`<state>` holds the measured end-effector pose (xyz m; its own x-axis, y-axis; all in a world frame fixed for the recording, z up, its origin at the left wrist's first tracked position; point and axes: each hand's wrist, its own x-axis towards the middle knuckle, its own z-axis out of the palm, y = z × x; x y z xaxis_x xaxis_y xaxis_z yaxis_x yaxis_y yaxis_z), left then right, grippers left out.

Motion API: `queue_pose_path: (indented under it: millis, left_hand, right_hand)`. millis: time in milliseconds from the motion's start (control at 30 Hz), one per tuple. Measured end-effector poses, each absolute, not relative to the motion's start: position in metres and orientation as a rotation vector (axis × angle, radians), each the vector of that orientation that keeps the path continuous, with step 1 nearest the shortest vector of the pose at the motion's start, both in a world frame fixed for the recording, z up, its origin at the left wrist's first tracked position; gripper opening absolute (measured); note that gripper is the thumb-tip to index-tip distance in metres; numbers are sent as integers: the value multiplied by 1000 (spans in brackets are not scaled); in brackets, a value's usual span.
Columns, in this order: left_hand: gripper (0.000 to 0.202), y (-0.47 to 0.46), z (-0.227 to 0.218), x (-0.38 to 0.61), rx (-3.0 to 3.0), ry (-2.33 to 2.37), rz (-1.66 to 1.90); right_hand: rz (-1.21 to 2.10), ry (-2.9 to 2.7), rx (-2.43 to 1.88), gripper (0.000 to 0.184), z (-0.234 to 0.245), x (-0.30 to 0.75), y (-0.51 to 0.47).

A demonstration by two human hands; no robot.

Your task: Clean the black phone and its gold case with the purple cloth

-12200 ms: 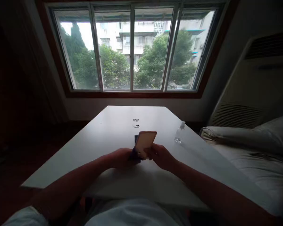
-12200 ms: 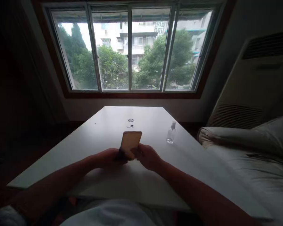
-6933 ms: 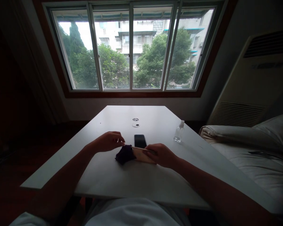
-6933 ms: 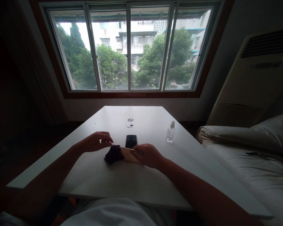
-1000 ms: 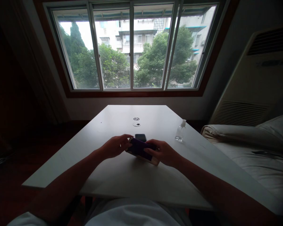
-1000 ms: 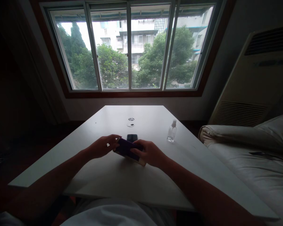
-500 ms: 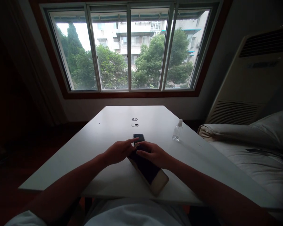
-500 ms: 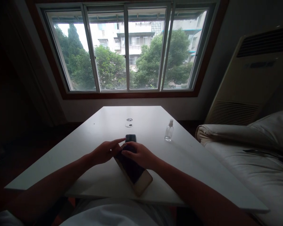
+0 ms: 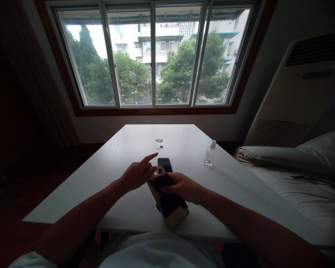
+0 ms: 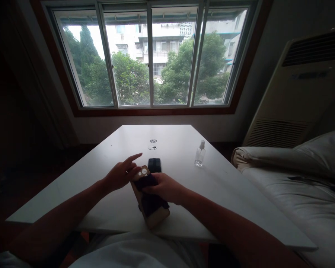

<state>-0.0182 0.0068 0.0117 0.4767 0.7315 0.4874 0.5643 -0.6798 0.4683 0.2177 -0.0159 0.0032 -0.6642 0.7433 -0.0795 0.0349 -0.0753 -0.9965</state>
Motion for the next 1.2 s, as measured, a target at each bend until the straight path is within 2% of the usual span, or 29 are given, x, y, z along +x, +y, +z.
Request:
queue_pose_path:
  millis: [267,467,633,800,1200]
  left_hand:
    - [53,18,19,-34,2390,1336,1196]
    - [48,22,18,-38,2343,1410,1259]
    - [34,25,9,-35,2321,1353,1274]
    - [29,24,12,-35,2300,1260,1285]
    - [28,4,5,-18,2663,1030,1104]
  right_hand:
    - [1870,-1750,-850,50,-3,229,-11]
    - [1796,-1813,-930,54,-12,233,-5]
    - [1732,-1737,-916,52,-22,230,-2]
    - [1691,-1701,-855,46,-25,228,-2]
    - [1469,-1581,-981,48,-8,226,-8]
